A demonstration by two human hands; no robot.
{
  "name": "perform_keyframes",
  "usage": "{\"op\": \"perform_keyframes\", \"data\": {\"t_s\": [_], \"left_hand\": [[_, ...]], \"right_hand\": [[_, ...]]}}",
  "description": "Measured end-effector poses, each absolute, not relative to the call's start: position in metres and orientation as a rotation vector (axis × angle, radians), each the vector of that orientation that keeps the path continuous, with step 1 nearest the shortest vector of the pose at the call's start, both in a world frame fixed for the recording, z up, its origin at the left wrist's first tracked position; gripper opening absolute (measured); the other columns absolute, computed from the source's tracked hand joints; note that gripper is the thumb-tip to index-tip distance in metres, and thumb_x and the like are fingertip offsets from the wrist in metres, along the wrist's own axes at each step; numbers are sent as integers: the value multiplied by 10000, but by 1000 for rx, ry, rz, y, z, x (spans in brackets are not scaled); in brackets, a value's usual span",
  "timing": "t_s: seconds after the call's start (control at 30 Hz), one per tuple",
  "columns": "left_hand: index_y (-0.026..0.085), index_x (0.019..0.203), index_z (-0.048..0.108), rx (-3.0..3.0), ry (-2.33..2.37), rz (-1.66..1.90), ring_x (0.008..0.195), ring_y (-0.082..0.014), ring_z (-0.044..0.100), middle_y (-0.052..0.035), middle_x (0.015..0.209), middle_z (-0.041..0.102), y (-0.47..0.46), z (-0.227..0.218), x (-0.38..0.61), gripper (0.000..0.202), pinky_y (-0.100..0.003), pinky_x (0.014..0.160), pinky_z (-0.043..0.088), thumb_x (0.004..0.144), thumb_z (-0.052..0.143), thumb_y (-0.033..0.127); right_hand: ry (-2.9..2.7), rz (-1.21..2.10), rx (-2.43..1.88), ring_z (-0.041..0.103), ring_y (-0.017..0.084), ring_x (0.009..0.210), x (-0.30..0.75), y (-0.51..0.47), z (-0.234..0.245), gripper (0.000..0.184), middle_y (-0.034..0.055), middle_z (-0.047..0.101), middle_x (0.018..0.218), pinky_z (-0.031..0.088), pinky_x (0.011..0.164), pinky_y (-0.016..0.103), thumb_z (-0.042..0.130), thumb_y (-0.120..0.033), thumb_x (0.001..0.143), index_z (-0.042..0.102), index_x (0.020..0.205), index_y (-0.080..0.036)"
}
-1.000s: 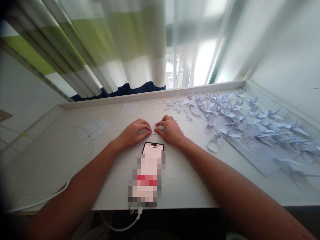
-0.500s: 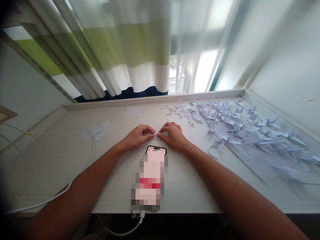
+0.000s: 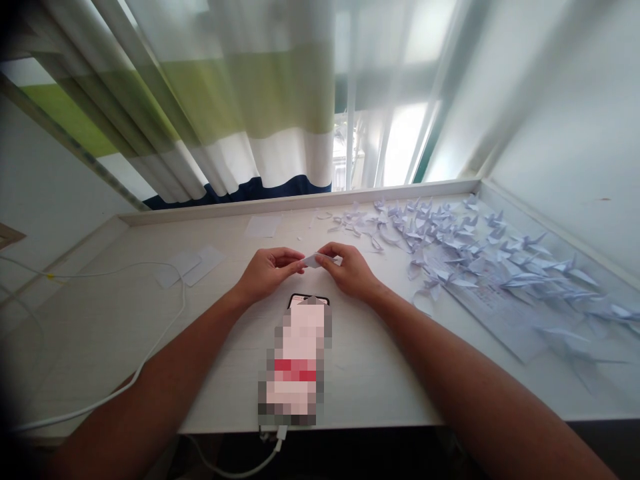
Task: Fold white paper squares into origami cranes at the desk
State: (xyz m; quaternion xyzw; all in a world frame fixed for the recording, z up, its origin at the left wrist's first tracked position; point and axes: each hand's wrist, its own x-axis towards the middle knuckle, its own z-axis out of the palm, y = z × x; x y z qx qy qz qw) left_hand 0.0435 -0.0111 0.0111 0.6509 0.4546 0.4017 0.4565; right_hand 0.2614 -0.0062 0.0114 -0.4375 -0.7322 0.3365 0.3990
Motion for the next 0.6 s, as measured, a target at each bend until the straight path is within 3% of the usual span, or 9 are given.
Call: {"op": "perform_keyframes", "data": {"t_s": [0.27, 0.6], "left_hand": [[192, 963, 797, 1983, 1214, 930, 753, -188, 715, -58, 904, 808, -11, 17, 36, 263, -302, 723, 575, 846, 746, 422], [228, 1012, 754, 2157, 1286, 799, 790, -203, 723, -38, 955, 811, -8, 16, 30, 233, -332, 777, 545, 942, 635, 415]], "right_hand": [[-1839, 825, -1136, 676, 216, 814, 263, -5, 13, 217, 66, 776, 877, 499, 801, 349, 644, -367, 909, 738, 864, -177], [-1829, 929, -1124, 672, 206, 768, 264, -3, 7, 251, 62, 758, 805, 517, 769, 350, 658, -404, 906, 748, 880, -172]]}}
